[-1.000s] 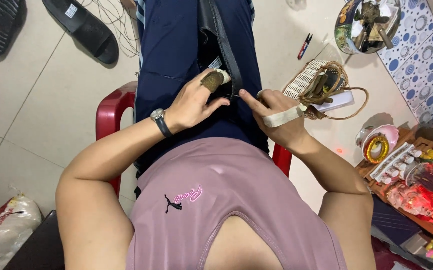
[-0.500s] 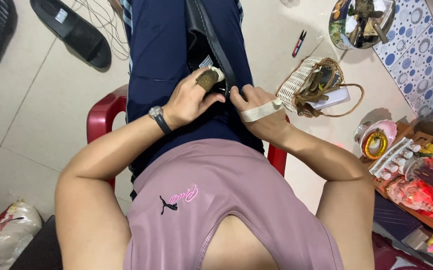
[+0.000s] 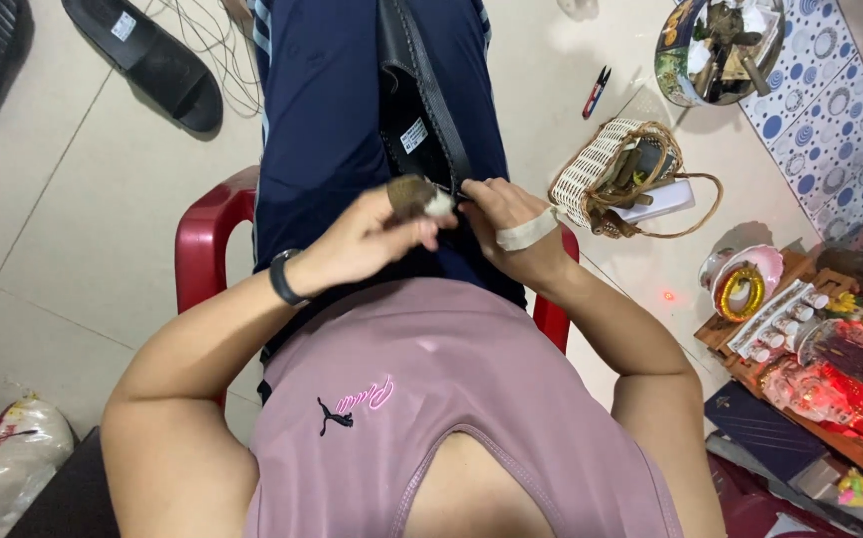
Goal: Hand-sewing the sole of a black sandal with a needle and thread.
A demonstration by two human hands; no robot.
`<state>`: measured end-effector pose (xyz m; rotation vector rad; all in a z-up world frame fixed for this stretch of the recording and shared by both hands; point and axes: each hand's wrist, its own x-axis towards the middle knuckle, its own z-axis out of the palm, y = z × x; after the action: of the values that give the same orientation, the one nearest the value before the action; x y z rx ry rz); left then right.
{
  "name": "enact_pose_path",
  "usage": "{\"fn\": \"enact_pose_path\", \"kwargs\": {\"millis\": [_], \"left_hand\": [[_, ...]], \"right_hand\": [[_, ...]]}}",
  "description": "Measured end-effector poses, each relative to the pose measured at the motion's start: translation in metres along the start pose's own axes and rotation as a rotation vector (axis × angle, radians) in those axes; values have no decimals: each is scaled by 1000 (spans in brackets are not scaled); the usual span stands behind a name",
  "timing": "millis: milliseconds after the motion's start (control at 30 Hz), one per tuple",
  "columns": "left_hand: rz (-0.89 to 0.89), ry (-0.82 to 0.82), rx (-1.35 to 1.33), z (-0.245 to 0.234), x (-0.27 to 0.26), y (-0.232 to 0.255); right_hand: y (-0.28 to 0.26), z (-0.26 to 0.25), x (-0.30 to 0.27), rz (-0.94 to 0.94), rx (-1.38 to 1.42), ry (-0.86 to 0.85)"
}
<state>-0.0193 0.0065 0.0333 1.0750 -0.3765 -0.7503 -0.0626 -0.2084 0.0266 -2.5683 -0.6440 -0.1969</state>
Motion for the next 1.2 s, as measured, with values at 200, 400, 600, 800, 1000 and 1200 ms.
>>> {"fn": "enact_pose_path", "kwargs": {"millis": [200,400,600,800,1000,1200], "left_hand": [[31,311,297,-1,12,-39],[410,237,810,14,27,-19],[526,339,1200,-18,17,-34],[448,297,1153,-12,1,5],[113,144,595,1,-7,37],[94,177,348,0,-16,37]], "right_hand": [[2,-2,-12,-47,-199,151],[-23,-84,-4,237,-228,-428],[-22,-80,1,282,37,-478],[-5,-5,2,171,708,6],[-9,-7,11,141,1047,18],[-15,1,16,34,685,-49]]}}
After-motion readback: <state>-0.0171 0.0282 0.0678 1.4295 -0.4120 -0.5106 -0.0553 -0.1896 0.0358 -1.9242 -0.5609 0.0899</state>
